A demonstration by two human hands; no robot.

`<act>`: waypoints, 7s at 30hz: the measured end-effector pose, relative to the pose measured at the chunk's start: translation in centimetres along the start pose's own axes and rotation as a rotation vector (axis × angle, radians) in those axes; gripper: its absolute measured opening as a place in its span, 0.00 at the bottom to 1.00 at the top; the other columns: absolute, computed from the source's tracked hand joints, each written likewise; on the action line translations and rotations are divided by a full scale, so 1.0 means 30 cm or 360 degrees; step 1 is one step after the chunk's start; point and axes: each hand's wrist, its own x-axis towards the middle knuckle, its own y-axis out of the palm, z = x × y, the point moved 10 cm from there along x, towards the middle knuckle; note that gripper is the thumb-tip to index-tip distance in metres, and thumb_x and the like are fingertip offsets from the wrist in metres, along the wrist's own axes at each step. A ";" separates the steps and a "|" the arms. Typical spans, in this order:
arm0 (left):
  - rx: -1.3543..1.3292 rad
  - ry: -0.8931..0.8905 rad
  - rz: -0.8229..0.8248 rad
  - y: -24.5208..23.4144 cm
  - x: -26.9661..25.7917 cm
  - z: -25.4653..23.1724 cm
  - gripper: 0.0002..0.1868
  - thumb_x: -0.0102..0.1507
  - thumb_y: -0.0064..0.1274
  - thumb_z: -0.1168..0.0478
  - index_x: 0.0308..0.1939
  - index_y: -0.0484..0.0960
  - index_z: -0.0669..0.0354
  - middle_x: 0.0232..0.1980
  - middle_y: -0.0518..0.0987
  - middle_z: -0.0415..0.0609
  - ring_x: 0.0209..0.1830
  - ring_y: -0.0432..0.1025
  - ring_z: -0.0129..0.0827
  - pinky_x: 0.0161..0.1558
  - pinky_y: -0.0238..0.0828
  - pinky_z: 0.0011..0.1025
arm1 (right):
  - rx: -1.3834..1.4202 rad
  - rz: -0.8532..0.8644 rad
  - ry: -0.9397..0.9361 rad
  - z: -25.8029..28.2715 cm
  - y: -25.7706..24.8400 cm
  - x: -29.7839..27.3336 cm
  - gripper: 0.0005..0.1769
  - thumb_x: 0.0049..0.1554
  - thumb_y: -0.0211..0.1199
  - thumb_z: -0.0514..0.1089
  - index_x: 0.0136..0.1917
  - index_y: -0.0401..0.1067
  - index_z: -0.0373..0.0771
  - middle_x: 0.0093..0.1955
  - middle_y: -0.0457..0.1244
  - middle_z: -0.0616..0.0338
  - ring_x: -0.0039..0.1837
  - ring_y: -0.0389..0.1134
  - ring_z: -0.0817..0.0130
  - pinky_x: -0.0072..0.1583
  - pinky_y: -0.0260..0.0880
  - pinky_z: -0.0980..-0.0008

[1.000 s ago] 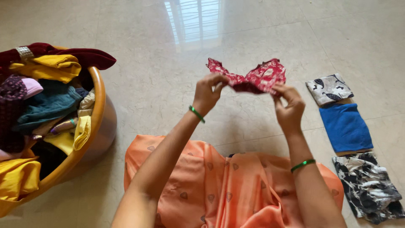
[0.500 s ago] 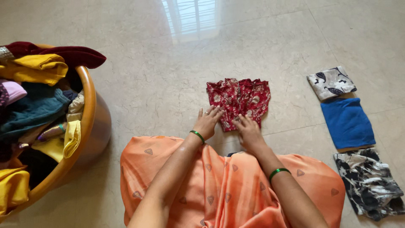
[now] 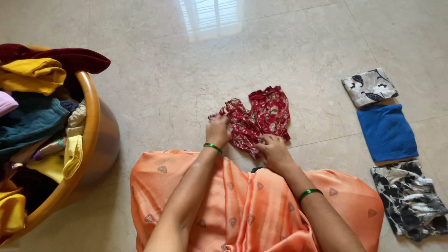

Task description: The person folds a patterned cloth, a red cloth, and a yellow shirt on the floor. The person buttons the yellow shirt before folding it and places the folded items in a neat stack.

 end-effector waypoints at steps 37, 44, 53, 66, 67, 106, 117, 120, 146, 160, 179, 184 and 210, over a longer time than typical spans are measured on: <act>-0.1577 -0.0015 -0.0165 -0.027 0.317 -0.359 0.22 0.64 0.54 0.64 0.61 0.67 0.64 0.42 0.84 0.53 0.39 0.79 0.34 0.42 0.79 0.33 | 0.0443 -0.0106 0.1304 -0.452 0.027 -0.096 0.14 0.53 0.69 0.50 0.49 0.74 0.41 0.44 0.70 0.49 0.48 0.71 0.52 0.51 0.70 0.55; -0.1039 0.0487 -0.0484 -0.050 0.099 -0.282 0.15 0.63 0.49 0.72 0.54 0.76 0.58 0.48 0.85 0.51 0.48 0.80 0.42 0.52 0.77 0.38 | 0.0188 -0.0520 0.1029 -0.421 -0.031 -0.060 0.19 0.49 0.71 0.45 0.53 0.73 0.41 0.55 0.62 0.43 0.59 0.64 0.42 0.60 0.67 0.51; -0.0141 0.0940 -0.0096 0.105 -0.004 -0.422 0.30 0.61 0.49 0.65 0.69 0.71 0.48 0.74 0.68 0.47 0.74 0.59 0.41 0.71 0.50 0.56 | 0.0216 -0.0290 0.0923 -0.416 0.044 -0.048 0.15 0.52 0.70 0.43 0.53 0.72 0.42 0.50 0.66 0.48 0.57 0.65 0.46 0.60 0.67 0.51; -0.0403 0.0827 0.0092 0.035 -0.183 -0.541 0.24 0.56 0.60 0.50 0.48 0.72 0.60 0.47 0.74 0.59 0.49 0.71 0.54 0.47 0.68 0.49 | 0.0981 -0.0531 0.1293 -0.594 0.093 -0.067 0.11 0.60 0.66 0.44 0.51 0.71 0.36 0.39 0.72 0.51 0.38 0.74 0.69 0.45 0.74 0.65; -0.0317 0.0795 0.0092 0.049 -0.214 -0.553 0.21 0.57 0.57 0.55 0.49 0.72 0.60 0.47 0.74 0.59 0.49 0.71 0.53 0.47 0.69 0.48 | 0.0821 -0.0597 0.1239 -0.613 0.055 -0.049 0.11 0.60 0.67 0.44 0.51 0.72 0.37 0.39 0.72 0.52 0.39 0.74 0.69 0.46 0.73 0.67; -0.0267 0.1376 -0.0037 0.178 -0.309 -0.591 0.24 0.60 0.47 0.63 0.63 0.73 0.55 0.62 0.77 0.49 0.61 0.70 0.41 0.59 0.62 0.43 | 0.0745 -0.1065 0.0739 -0.583 -0.166 0.078 0.13 0.59 0.58 0.27 0.52 0.79 0.39 0.56 0.68 0.54 0.56 0.72 0.66 0.56 0.77 0.70; -0.0449 0.1245 0.0111 0.156 -0.257 -0.572 0.21 0.65 0.46 0.67 0.64 0.71 0.61 0.54 0.76 0.56 0.49 0.74 0.48 0.53 0.72 0.42 | 0.0175 0.0103 0.0009 -0.255 -0.041 0.073 0.39 0.35 0.71 0.31 0.61 0.75 0.48 0.66 0.63 0.53 0.66 0.62 0.51 0.64 0.63 0.53; -0.1641 0.1115 0.0255 0.049 -0.219 -0.530 0.27 0.62 0.38 0.76 0.66 0.69 0.62 0.54 0.78 0.54 0.54 0.77 0.43 0.58 0.77 0.38 | 0.0485 0.0071 0.0175 -0.322 0.016 0.045 0.38 0.36 0.75 0.34 0.62 0.72 0.42 0.65 0.63 0.51 0.66 0.63 0.51 0.65 0.64 0.56; -0.1303 0.0057 -0.0600 0.098 -0.020 -0.183 0.40 0.59 0.62 0.68 0.72 0.61 0.59 0.55 0.73 0.59 0.48 0.75 0.48 0.47 0.77 0.37 | 0.0061 -0.0708 0.0296 -0.215 -0.156 0.094 0.15 0.56 0.70 0.51 0.51 0.72 0.42 0.52 0.67 0.55 0.54 0.69 0.55 0.56 0.70 0.57; -0.0549 -0.0054 -0.0569 0.066 -0.038 -0.156 0.31 0.63 0.53 0.58 0.70 0.65 0.55 0.62 0.74 0.53 0.62 0.69 0.49 0.62 0.63 0.50 | -0.0400 -0.0353 0.0200 -0.341 0.009 0.171 0.28 0.54 0.65 0.47 0.68 0.71 0.49 0.70 0.62 0.54 0.73 0.59 0.58 0.69 0.56 0.45; 0.0144 0.0158 0.0648 0.207 -0.118 -0.356 0.51 0.65 0.46 0.36 0.82 0.36 0.44 0.81 0.20 0.73 0.80 0.12 0.66 0.69 0.10 0.75 | -0.0302 -0.0445 0.1058 -0.849 -0.111 0.265 0.34 0.62 0.55 0.58 0.76 0.59 0.41 0.79 0.52 0.50 0.80 0.47 0.48 0.73 0.49 0.39; 0.0182 0.0107 0.0764 0.167 -0.123 -0.378 0.50 0.66 0.44 0.36 0.83 0.33 0.45 0.81 0.19 0.74 0.80 0.10 0.67 0.68 0.08 0.75 | -0.0423 -0.0241 0.1099 -1.116 -0.153 0.460 0.34 0.64 0.48 0.57 0.79 0.56 0.43 0.82 0.49 0.52 0.81 0.47 0.50 0.77 0.46 0.40; 0.0163 0.0197 0.0567 0.215 -0.110 -0.339 0.51 0.65 0.47 0.35 0.82 0.36 0.40 0.81 0.21 0.70 0.81 0.13 0.63 0.70 0.12 0.72 | -0.0427 -0.0175 0.0660 -0.831 -0.071 0.281 0.37 0.55 0.62 0.47 0.73 0.59 0.29 0.72 0.49 0.27 0.73 0.50 0.34 0.71 0.53 0.47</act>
